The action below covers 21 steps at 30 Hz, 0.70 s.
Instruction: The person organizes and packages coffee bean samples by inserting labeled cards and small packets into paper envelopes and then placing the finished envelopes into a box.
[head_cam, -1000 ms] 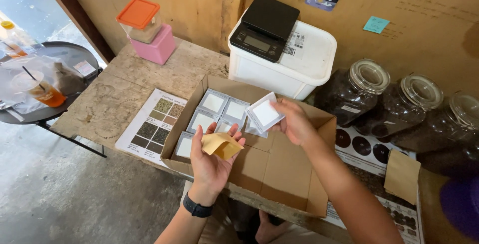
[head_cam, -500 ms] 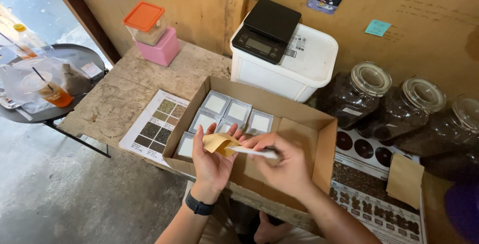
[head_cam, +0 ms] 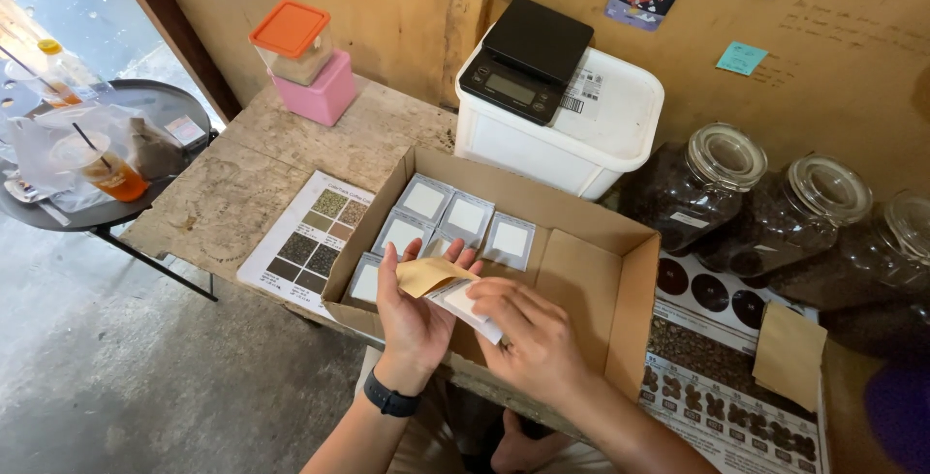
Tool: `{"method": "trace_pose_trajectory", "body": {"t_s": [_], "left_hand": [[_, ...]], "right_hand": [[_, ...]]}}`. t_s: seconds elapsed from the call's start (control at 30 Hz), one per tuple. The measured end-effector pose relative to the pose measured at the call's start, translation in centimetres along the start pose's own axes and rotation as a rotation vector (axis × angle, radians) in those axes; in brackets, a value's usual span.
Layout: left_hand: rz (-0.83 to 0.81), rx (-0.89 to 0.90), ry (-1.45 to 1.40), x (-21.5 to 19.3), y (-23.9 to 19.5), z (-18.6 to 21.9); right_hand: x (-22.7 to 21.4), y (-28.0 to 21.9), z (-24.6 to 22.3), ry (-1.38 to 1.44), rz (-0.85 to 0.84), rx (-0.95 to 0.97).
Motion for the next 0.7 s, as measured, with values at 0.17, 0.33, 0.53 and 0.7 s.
{"method": "trace_pose_trajectory", "body": {"t_s": [0.17,0.33,0.53,0.7], "left_hand": [[0.018,0.01,-0.008,0.2,-0.5,0.1],[0.012,0.029,0.0,0.2,-0.4,-0.1],[-0.043,0.036,-0.004,0.0,-0.1,-0.4],[-0.017,0.006,-0.045,0.0,-0.1,-0.4]], "right_hand": [[0.1,0.0,-0.3,-0.048,0.007,0.001],[0.4,-0.4,-0.4,-0.126,-0.006,-0.035],[0.9,1.0,-1.3,-0.116,0.031,-0.092],[1.3,1.3,-1.1,0.005,0.058,-0.047]]}}
Point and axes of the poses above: each hand's wrist, its own y-axis towards the middle knuckle, its own x-axis out of the palm, z = x × y, the point moved 3 cm from there along y, towards the middle knuckle, and after that the axes turned 14 degrees about z, right-handed, at the moved point
